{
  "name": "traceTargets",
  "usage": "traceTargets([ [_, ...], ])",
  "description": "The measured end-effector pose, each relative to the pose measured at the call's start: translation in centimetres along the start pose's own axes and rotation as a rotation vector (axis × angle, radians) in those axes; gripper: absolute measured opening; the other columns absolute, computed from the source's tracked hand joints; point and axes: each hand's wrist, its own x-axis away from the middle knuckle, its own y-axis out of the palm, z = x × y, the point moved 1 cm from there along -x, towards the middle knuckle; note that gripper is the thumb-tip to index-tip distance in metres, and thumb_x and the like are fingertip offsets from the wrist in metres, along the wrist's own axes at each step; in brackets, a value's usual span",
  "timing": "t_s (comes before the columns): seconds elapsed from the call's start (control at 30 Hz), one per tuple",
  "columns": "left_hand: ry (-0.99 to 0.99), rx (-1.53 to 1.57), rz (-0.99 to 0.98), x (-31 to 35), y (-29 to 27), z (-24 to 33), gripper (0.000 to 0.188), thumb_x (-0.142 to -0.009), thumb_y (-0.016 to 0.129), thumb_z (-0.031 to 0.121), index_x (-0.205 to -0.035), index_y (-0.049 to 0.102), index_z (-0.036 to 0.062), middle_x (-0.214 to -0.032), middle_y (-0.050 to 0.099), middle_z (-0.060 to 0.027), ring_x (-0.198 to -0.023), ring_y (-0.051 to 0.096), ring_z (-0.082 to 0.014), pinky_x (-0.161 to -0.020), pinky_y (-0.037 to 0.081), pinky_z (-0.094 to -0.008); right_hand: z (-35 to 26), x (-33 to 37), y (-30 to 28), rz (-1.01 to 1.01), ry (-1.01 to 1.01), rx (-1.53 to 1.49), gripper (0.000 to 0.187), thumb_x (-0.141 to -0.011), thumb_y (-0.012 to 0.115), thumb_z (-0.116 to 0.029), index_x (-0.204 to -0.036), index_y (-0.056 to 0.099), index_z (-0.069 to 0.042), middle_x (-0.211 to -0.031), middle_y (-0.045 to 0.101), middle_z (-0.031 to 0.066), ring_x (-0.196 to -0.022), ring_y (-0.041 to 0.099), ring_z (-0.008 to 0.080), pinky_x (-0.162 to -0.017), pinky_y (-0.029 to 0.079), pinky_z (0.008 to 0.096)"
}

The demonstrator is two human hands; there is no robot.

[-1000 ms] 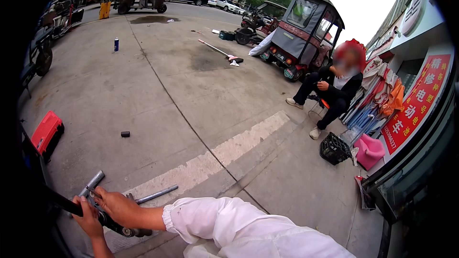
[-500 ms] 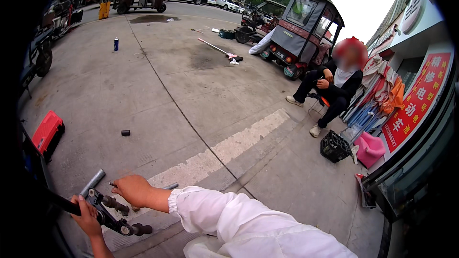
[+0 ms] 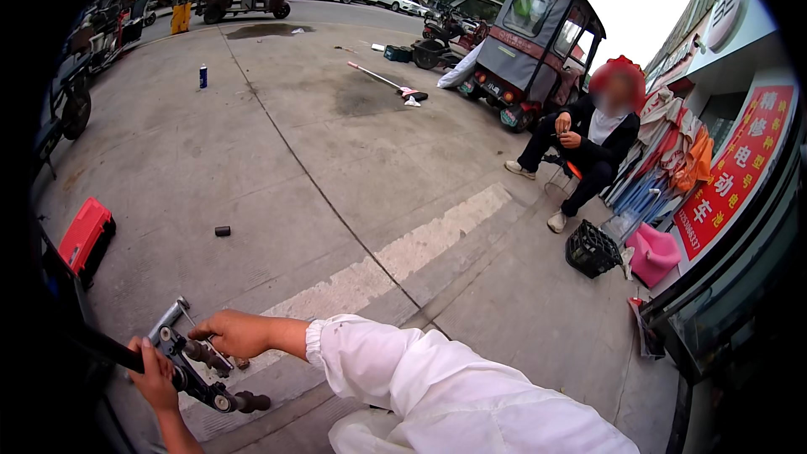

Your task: The person sits on the ground and uses an Allen key to tighten bolts on a metal pole assembly. They repeatedly adjust the tool and reposition the pole to secure the joints.

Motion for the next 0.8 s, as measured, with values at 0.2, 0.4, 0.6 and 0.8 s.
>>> traceTargets([
  [0.2,-0.05,0.067,-0.2,-1.5,-1.0,0.5,0.026,-0.105,0.053,0.018,-0.084,0.04,0.0109,-0.057,0.035,0.0034,-0.043,0.03,-0.0049,-0.042,0.028,-0.0236,-2.2,0.6,-1.3,0.157,0.293,-0.396,0.032,-0.097,0.057,-0.012,-0.12,0.065,0.009,-0.104,0.073,0.0149,-0.088,0.073,0.0176,-0.07,0.061,0.0323],
  [0.4,-0.034,0.119,-0.346,-1.9,-1.1,2.0,0.023,-0.103,0.055,0.017,-0.086,0.044,0.0084,-0.056,0.038,0.0022,-0.044,0.033,-0.0064,-0.044,0.032,-0.0241,-3.2,0.9,-1.9,0.241,0.32,-0.532,0.028,-0.101,0.058,-0.006,-0.127,0.051,0.002,-0.095,0.067,0.0091,-0.078,0.071,0.0148,-0.067,0.059,0.0282],
  [0.6,-0.013,-0.102,-0.19,-1.1,-0.6,3.3,0.023,-0.1,0.065,0.021,-0.083,0.056,0.0065,-0.066,0.053,0.0031,-0.06,0.051,-0.0066,-0.056,0.04,-0.0244,-2.5,-0.4,-2.5,0.198,0.283,-0.76,0.048,-0.094,0.053,0.003,-0.141,0.045,0.004,-0.108,0.065,0.0147,-0.075,0.068,0.0165,-0.065,0.058,0.0281],
  [0.8,-0.022,-0.319,0.046,0.7,0.4,3.2,0.031,-0.098,0.07,0.032,-0.084,0.059,0.0064,-0.07,0.056,0.0005,-0.068,0.055,-0.0094,-0.069,0.047,-0.0268,-1.4,-2.6,-0.9,0.211,0.287,-0.526,0.045,-0.103,0.059,-0.045,-0.114,0.061,-0.002,-0.074,0.053,-0.0027,-0.054,0.04,0.0026,-0.046,0.029,0.0194],
])
